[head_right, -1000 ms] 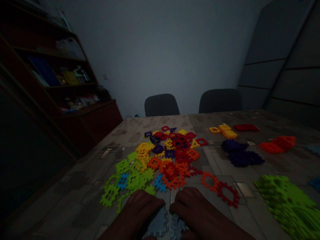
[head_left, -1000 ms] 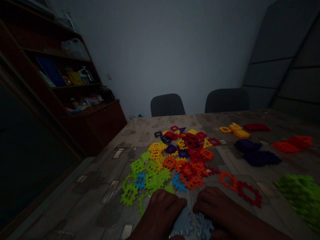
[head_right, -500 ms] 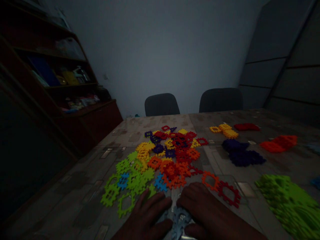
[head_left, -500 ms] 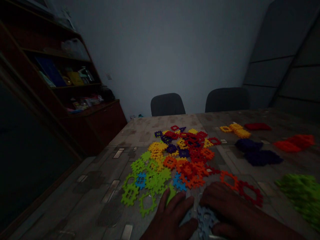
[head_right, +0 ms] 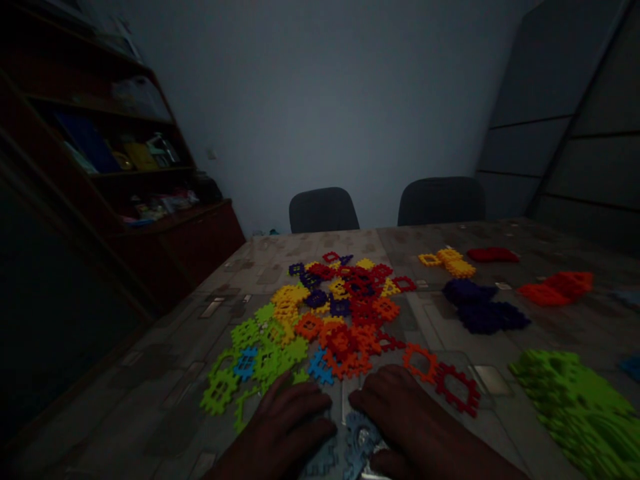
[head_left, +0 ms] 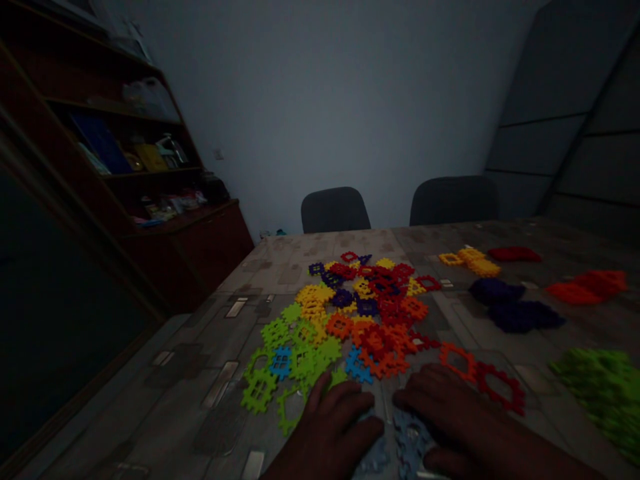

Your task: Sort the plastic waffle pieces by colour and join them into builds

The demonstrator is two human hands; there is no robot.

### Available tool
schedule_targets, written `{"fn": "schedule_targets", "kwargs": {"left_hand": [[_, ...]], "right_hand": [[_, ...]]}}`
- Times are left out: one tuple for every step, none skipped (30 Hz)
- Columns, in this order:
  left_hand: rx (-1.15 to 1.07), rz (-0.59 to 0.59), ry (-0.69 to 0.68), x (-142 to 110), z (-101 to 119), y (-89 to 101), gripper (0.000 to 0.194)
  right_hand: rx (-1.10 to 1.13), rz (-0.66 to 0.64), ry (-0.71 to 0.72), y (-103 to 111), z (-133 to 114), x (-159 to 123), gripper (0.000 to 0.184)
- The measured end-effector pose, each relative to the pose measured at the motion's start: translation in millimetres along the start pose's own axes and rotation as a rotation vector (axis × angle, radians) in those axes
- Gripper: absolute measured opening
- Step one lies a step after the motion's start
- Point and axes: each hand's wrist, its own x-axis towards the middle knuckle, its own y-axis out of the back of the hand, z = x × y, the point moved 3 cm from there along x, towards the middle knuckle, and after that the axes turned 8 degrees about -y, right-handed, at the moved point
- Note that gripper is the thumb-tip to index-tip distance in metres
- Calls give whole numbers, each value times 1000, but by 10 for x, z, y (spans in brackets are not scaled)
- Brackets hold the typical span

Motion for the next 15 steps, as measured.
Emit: {"fn": "schedule_targets", "kwargs": {"left_hand": [[-27, 1, 19, -25, -24, -5, 40], [-53, -4, 37, -47, -45, -20, 49], [-76, -15, 51, -66, -60, -40, 57], [-94, -23, 58, -79, -71, -61, 61], [-104, -32, 59, -88, -78, -80, 62], [-109, -42, 56, -91, -83, -94, 60], [-111, -49, 52, -91, -88, -100, 58], [-114, -60, 50, -88, -93, -99, 56], [-118, -72, 49, -82, -97, -91, 56], [-125, -87, 50, -75, -102, -79, 56], [-136, -101, 55, -69, -106, -64, 56], [-150, -111, 59, -63, -109, -49, 57], [-163, -116, 67, -60, -112, -37, 57], [-173, -116, 72, -60, -114, -31, 56], [-178, -113, 75, -63, -115, -34, 55]], "right_hand": [[-3, 19, 18, 10, -12, -10, 80], [-4, 30, 34, 21, -30, -17, 83], [-2, 33, 47, 30, -52, -21, 85], [1, 26, 57, 34, -76, -21, 83], [1, 14, 66, 29, -99, -14, 80], [-1, 2, 75, 18, -119, -2, 77], [-8, -11, 82, -1, -134, 13, 73], [-18, -30, 87, -25, -145, 30, 69], [-33, -48, 86, -48, -151, 44, 66], [-50, -63, 80, -62, -155, 54, 63], [-65, -71, 73, -62, -161, 56, 63], [-74, -71, 71, -45, -171, 49, 64], [-81, -59, 76, -12, -185, 36, 68], [-89, -35, 80, 32, -199, 19, 73], [-101, -6, 87, 75, -210, 1, 76]]}}
